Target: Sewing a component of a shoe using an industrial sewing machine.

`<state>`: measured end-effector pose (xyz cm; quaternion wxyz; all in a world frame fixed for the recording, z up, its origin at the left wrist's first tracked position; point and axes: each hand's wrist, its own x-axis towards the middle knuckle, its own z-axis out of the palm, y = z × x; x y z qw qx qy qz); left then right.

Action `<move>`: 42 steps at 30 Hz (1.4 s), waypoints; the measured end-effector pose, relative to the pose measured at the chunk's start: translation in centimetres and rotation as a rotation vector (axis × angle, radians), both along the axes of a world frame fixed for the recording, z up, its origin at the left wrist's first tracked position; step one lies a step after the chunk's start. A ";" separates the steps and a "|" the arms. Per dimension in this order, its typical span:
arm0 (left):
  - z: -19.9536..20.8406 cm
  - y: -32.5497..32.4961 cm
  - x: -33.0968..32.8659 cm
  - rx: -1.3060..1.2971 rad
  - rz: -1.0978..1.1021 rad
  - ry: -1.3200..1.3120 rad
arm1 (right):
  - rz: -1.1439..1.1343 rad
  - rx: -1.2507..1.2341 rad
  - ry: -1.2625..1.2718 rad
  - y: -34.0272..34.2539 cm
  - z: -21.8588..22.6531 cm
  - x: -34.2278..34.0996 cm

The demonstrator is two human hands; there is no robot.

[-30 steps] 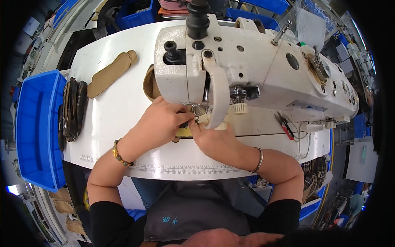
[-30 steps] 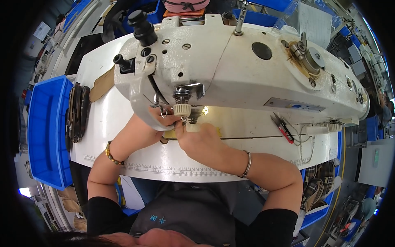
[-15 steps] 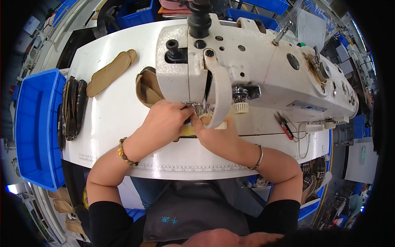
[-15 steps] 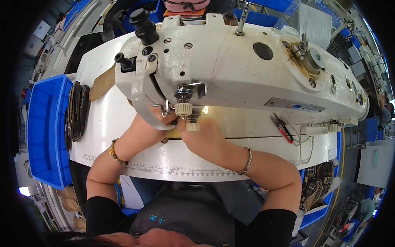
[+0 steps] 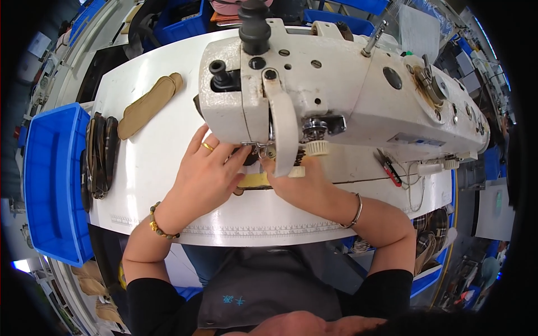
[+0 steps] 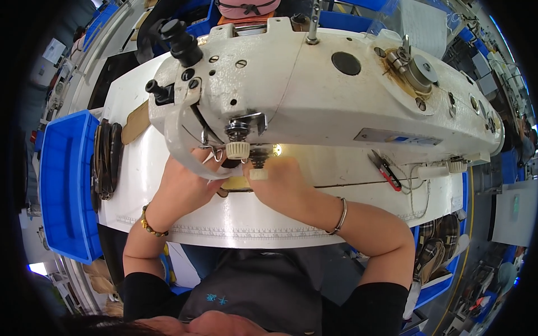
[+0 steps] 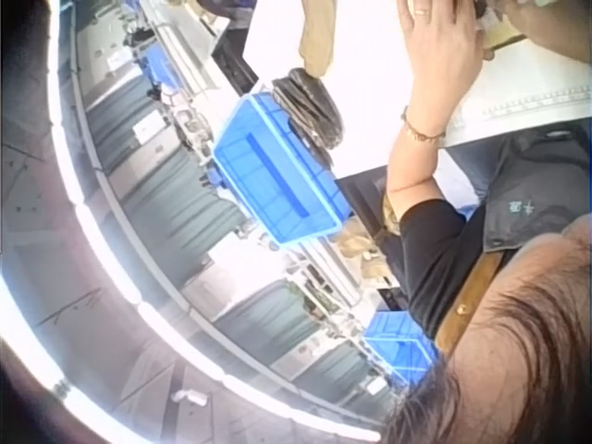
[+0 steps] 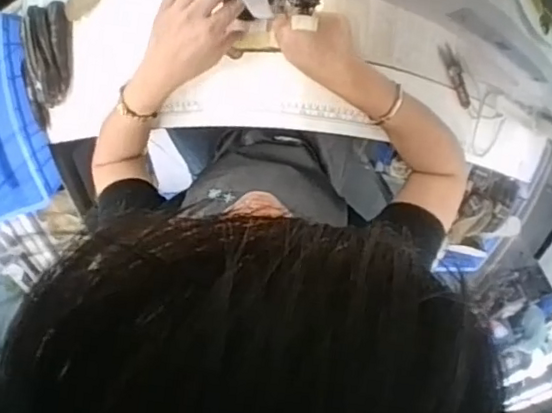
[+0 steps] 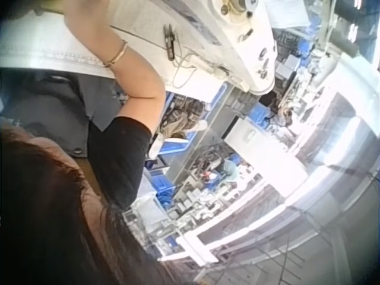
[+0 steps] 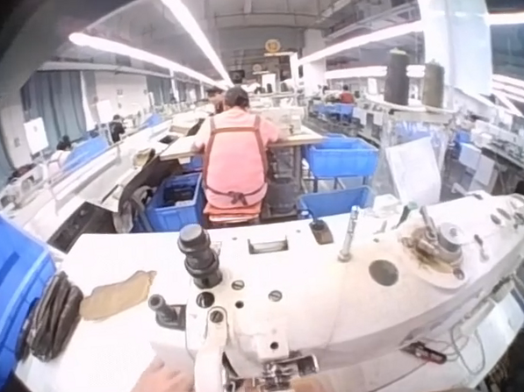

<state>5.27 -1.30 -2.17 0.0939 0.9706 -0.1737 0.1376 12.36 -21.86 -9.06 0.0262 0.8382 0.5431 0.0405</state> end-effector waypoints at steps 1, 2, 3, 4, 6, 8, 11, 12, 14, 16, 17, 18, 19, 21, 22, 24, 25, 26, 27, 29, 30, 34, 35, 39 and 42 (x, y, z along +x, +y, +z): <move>0.1 0.3 -0.2 0.077 -0.020 0.006 | -0.007 0.010 -0.026 0.0 -0.2 0.2; -0.2 0.4 0.0 0.079 -0.021 0.005 | -0.013 0.020 -0.052 0.1 -0.4 0.4; -0.8 0.6 0.5 0.056 -0.066 -0.001 | -0.013 0.022 -0.053 0.3 -1.1 0.5; -1.3 0.8 0.9 0.034 -0.109 -0.007 | -0.051 0.266 0.024 0.8 -1.6 0.6; -1.8 1.2 1.2 0.055 -0.145 -0.048 | -0.082 0.510 0.100 1.0 -1.9 0.9; -2.1 1.5 1.4 0.074 -0.181 -0.085 | -0.112 0.705 0.230 1.0 -0.5 1.0; -2.1 1.4 1.5 0.072 -0.196 -0.193 | -0.241 0.805 0.681 1.3 -0.8 1.7; -1.9 1.4 1.5 0.061 -0.201 -0.180 | -0.237 0.804 0.682 1.3 -1.0 2.0; -1.8 1.4 1.5 0.048 -0.207 -0.169 | -0.140 0.837 0.569 1.3 -1.2 2.4; -1.8 1.0 1.4 0.069 -0.194 -0.158 | -0.150 0.846 0.574 1.3 -1.0 2.3; -1.9 1.1 1.4 0.069 -0.191 -0.159 | -0.161 0.856 0.580 1.4 -0.9 2.3; -2.0 1.2 1.5 0.062 -0.209 -0.120 | -0.158 0.855 0.581 1.3 -0.8 2.2; -2.1 1.3 1.5 0.056 -0.227 -0.082 | -0.128 0.824 0.540 1.1 -0.7 2.2; -2.0 1.3 1.6 0.035 -0.230 -0.104 | -0.095 0.794 0.497 0.9 -0.1 1.8; -1.9 1.4 1.6 0.014 -0.237 -0.124 | -0.100 0.732 0.458 0.9 0.5 1.4; -1.7 1.6 1.5 0.028 -0.242 -0.094 | -0.103 0.670 0.419 1.0 0.8 0.7; -1.7 1.6 1.5 0.040 -0.248 -0.062 | -0.223 0.745 0.584 1.2 0.8 0.3; -1.8 1.6 1.5 0.040 -0.249 -0.062 | -0.345 0.815 0.751 1.3 0.8 0.0; -1.8 1.5 1.5 0.028 -0.240 -0.060 | -0.346 0.816 0.750 1.4 0.9 -0.2; -1.9 1.6 1.6 0.015 -0.234 -0.059 | -0.445 0.759 0.848 1.4 1.1 -0.4; -2.0 1.6 1.6 0.024 -0.233 -0.051 | -0.446 0.760 0.848 1.4 0.8 -0.4; -2.2 1.7 1.7 0.037 -0.225 -0.051 | -0.449 0.659 0.833 1.4 0.5 -0.6; -2.2 1.7 1.7 0.038 -0.226 -0.051 | -0.477 0.587 0.860 1.4 0.7 -0.7; -2.0 1.5 1.6 0.054 -0.225 -0.059 | -0.424 0.413 0.741 1.2 0.5 -0.5; -2.1 1.4 1.7 0.040 -0.232 -0.090 | -0.177 0.636 0.336 1.2 -0.1 -0.4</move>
